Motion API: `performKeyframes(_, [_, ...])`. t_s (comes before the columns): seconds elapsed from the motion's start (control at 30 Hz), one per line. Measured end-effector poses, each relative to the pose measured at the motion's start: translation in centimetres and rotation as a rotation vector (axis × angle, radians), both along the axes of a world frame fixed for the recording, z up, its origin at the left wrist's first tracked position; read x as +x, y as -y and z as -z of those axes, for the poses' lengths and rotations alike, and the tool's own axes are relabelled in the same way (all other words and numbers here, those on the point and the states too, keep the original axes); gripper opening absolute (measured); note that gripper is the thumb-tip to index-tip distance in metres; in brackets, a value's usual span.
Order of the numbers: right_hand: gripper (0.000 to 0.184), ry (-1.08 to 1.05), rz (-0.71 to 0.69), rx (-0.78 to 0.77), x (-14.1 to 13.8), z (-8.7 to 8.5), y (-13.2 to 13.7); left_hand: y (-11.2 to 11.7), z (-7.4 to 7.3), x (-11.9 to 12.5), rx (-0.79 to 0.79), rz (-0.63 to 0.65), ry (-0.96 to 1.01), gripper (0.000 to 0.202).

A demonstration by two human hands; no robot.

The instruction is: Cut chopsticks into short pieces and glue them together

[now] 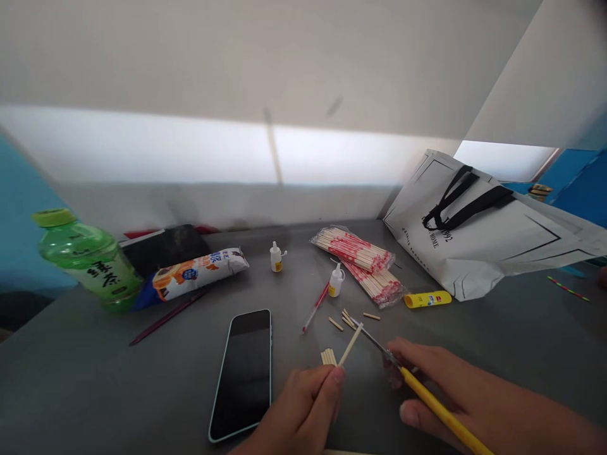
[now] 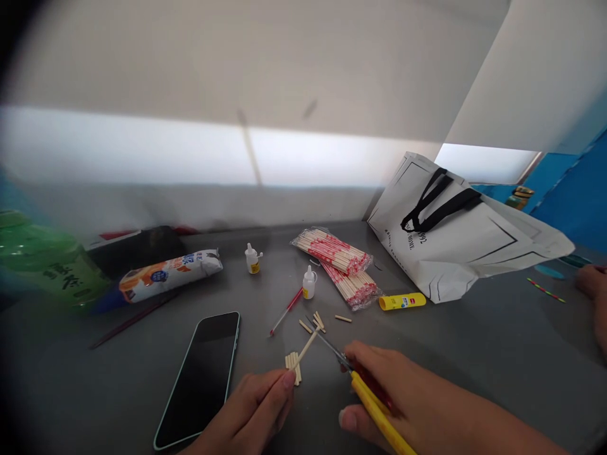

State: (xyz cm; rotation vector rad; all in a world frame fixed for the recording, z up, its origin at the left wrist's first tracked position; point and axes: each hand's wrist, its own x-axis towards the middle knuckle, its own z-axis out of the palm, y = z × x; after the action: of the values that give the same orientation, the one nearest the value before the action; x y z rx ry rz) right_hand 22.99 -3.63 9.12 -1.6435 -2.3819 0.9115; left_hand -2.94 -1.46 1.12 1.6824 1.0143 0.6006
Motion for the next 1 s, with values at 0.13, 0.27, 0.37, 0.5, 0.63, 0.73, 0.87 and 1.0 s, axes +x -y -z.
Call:
performKeyframes(0.13, [0.040, 0.007, -0.020, -0.119, -1.5, -1.4, 0.3, 0.3, -0.4, -0.3, 0.054, -0.030, -0.025, 0.061])
performKeyframes(0.27, [0.046, -0.014, 0.006, -0.136, -3.0, -2.3, 0.1, -0.3, -0.2, -0.5, 0.079, 0.123, -0.030, 0.069])
performKeyframes(0.37, [0.037, 0.012, 0.013, -0.138, -3.3, -2.4, -0.1, -0.7, 0.0, -0.4, 0.083, 0.121, -0.018, 0.070])
performKeyframes(0.5, [0.034, 0.022, -0.014, -0.144, -3.1, -2.1, -0.2, -0.6, 0.0, -0.2, 0.065, 0.115, 0.007, 0.069])
performKeyframes(0.63, [0.035, 0.018, -0.016, -0.151, -3.2, -2.0, -0.2, -0.4, 0.0, -0.3, 0.062, 0.099, -0.005, 0.068])
performKeyframes(0.73, [0.035, 0.030, -0.003, -0.165, -3.5, -2.1, -0.2, -0.4, 0.2, -0.3, 0.078, 0.115, 0.002, 0.069])
performKeyframes(0.87, [0.043, 0.039, -0.024, -0.166, -3.7, -2.2, 0.0, -0.5, 0.3, -0.3, 0.068, 0.120, 0.008, 0.068])
performKeyframes(1.0, [0.036, 0.018, -0.030, -0.079, -3.7, -2.1, 0.1, -0.4, 0.2, -0.3, 0.067, 0.120, 0.001, 0.067])
